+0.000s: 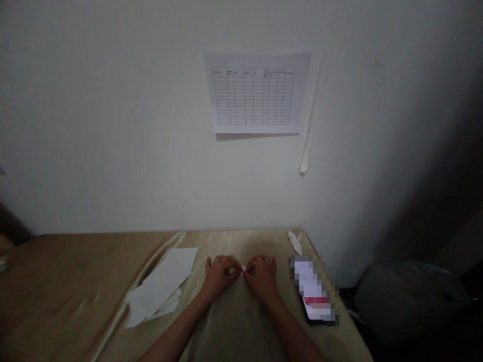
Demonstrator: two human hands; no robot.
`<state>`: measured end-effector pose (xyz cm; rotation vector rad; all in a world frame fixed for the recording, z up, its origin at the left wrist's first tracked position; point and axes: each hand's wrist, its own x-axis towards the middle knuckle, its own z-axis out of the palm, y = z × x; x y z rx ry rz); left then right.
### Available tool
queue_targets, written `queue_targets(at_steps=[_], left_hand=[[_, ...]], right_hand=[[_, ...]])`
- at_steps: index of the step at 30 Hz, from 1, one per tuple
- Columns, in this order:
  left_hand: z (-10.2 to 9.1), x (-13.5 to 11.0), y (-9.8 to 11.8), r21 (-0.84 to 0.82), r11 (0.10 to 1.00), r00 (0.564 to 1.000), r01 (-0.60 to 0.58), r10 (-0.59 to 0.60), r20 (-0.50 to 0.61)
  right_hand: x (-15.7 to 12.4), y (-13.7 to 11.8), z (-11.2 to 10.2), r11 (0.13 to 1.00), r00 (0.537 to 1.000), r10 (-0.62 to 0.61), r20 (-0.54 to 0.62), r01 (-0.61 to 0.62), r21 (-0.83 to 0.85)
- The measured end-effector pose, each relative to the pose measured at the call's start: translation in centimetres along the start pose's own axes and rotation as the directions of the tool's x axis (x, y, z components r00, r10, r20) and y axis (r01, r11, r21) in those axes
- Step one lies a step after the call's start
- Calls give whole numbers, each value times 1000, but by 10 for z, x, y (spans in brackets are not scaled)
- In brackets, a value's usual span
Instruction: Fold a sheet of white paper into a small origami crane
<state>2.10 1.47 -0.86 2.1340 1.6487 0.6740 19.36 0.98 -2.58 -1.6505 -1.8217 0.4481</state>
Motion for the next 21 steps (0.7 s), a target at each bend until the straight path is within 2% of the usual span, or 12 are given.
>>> queue_targets(at_steps=[9,21], left_hand=[[-3,1,1,10,1000,998,14,-14,53],[3,-2,-1,65,998,1000,-21,22,-5]], right_hand=[[0,-4,-1,999,1000,3,7,-3,-52],[0,2,1,994,1000,-9,22,11,-107]])
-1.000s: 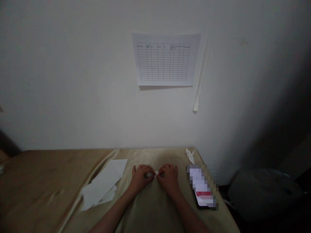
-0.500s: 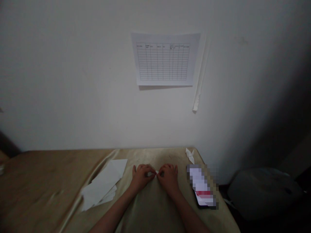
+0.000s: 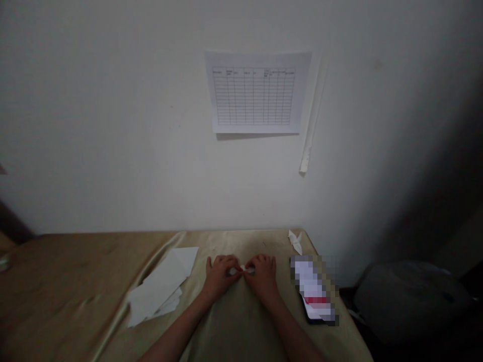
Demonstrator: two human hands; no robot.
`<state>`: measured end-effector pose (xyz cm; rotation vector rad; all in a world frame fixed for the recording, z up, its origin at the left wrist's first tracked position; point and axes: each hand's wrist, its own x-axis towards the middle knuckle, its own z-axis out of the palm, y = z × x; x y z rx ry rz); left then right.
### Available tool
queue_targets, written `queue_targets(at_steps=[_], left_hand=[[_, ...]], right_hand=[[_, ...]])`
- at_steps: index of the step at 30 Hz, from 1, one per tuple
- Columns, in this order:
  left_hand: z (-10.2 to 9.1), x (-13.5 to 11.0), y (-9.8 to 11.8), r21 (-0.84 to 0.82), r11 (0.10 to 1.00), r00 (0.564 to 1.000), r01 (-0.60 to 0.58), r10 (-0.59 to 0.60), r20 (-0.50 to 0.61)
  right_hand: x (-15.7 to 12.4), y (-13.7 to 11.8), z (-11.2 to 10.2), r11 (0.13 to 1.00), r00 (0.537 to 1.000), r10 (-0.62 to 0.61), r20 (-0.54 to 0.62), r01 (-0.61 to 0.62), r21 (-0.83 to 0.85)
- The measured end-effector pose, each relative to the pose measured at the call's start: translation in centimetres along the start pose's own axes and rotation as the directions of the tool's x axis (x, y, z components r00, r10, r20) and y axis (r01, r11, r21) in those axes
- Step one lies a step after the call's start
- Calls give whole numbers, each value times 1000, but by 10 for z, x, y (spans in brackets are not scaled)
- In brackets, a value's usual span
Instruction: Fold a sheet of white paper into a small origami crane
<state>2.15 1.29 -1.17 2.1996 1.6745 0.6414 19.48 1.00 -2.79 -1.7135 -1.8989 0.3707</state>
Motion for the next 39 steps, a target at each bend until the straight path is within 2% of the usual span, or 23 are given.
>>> queue_targets(at_steps=[5,12,25,30,34,39], left_hand=[[-1,-1,1,45,999,1000,25,-26,7],[-7,-1,3,84,996,995,29,-37,92],[-6,0,-9,98,995,988,-17,1,157],[-9,-4,-7,62,998,990,-14,5,142],[-6,-5,-5,41,999,996,1,-4,84],[-1,-4,-1,32,999,1000,18,-18,14]], right_hand=[[3,1,-4,1000,999,-21,27,21,-1],[5,5,-10,998,997,-44,66,41,50],[6,11,-17,993,990,-73,119,61,103],[4,12,-19,991,990,-93,108,82,103],[4,10,-16,990,993,-96,72,88,107],[2,2,-10,997,996,-81,21,81,17]])
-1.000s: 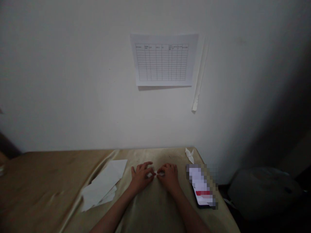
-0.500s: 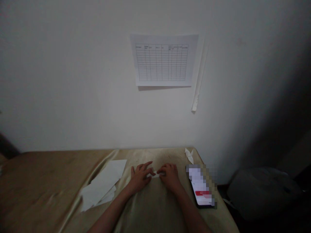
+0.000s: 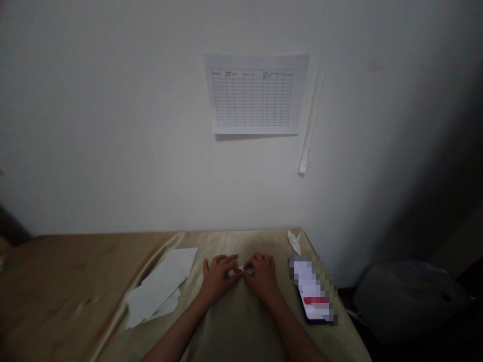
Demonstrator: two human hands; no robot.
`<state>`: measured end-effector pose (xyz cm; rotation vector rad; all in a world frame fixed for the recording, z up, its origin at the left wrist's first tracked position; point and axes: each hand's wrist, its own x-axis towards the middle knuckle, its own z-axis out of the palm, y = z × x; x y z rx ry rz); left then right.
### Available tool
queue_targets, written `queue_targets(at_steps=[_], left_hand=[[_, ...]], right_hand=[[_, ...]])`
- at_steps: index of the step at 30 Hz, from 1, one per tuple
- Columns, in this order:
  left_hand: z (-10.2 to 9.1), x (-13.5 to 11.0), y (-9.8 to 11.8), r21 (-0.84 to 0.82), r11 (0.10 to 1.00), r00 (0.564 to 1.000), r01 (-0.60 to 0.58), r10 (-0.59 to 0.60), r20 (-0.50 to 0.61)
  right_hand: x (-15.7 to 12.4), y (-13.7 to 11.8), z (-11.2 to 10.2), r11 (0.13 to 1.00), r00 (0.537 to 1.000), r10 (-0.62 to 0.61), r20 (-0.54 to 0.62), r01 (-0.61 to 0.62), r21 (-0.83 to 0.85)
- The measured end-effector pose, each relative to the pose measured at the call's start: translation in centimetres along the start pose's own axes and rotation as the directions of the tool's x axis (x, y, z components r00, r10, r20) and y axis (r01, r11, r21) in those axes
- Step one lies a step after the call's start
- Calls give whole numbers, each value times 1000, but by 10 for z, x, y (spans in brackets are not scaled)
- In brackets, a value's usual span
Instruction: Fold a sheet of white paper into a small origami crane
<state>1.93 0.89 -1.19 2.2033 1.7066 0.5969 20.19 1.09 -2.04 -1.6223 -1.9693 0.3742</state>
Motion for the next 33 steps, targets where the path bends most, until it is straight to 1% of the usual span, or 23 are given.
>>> queue_targets(at_steps=[3,7,16,23,28,33], left_hand=[[-1,0,3,1,1000,1000,8,-8,-5],[-4,1,2,-10,1000,1000,12,-12,18],[-4,7,-11,-21,1000,991,19,-16,135],[-8,7,-16,-13,1000,981,4,-2,194],[-14,3,-16,8,1000,980,-22,20,199],[-12,-2,-19,43,995,978,-89,80,192]], right_hand=[[-1,-3,2,1000,1000,8,1,-8,-27],[0,-2,1,1000,1000,11,13,-11,-22],[-1,4,-3,999,998,-2,58,0,43],[1,10,-3,999,994,-17,108,12,47],[-2,13,-3,997,997,-44,68,40,63],[-6,14,-4,996,997,-68,39,65,65]])
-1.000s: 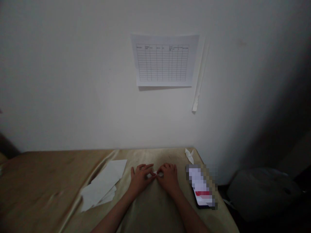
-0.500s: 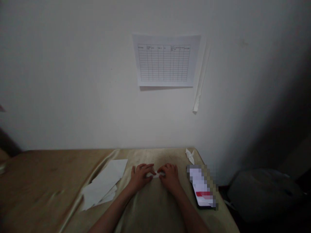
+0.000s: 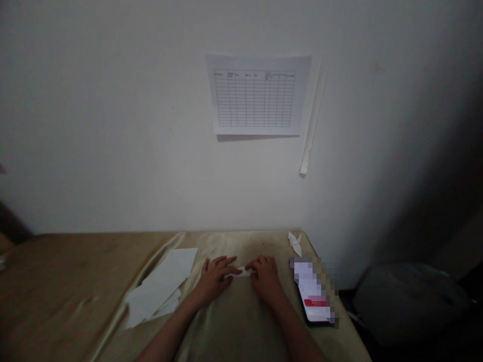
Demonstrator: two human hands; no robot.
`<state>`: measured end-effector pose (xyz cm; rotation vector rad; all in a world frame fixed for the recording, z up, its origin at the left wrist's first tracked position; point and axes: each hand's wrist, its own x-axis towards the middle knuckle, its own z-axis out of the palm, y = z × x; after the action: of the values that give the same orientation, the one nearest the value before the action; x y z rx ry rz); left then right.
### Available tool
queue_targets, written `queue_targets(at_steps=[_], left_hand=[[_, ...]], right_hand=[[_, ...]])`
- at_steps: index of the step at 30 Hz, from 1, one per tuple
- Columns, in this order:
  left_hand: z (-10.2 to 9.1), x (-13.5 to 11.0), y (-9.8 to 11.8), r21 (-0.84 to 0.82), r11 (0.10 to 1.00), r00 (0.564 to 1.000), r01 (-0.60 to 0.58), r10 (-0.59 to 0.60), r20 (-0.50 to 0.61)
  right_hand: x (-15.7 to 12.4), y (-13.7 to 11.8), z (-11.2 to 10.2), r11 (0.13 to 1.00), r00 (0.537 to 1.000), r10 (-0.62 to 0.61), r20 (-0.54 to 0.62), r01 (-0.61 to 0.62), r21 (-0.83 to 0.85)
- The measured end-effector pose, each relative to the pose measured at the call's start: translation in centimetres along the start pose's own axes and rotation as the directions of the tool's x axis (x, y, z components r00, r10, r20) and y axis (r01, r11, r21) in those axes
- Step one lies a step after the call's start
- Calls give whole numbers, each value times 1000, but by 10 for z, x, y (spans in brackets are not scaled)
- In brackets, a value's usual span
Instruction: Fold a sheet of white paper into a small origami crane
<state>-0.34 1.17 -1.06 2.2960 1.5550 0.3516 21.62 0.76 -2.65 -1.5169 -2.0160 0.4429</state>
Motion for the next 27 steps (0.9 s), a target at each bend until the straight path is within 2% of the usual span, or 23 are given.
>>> queue_targets(at_steps=[8,13,19,25,27], left_hand=[[-1,-5,4,38,999,996,-17,20,-87],[-6,-9,10,85,996,998,-6,11,-65],[-2,-10,8,101,995,999,-9,14,-51],[-1,-7,11,68,997,997,24,-18,-81],[0,-7,12,50,998,995,29,-24,-94]], right_hand=[[-2,-6,4,995,998,5,-55,-11,-104],[-3,-8,6,994,996,6,-90,-16,-111],[0,-5,6,992,994,-5,-107,-8,-126],[2,1,7,993,979,35,-199,-56,-101],[3,4,8,996,981,8,-195,-24,-80]])
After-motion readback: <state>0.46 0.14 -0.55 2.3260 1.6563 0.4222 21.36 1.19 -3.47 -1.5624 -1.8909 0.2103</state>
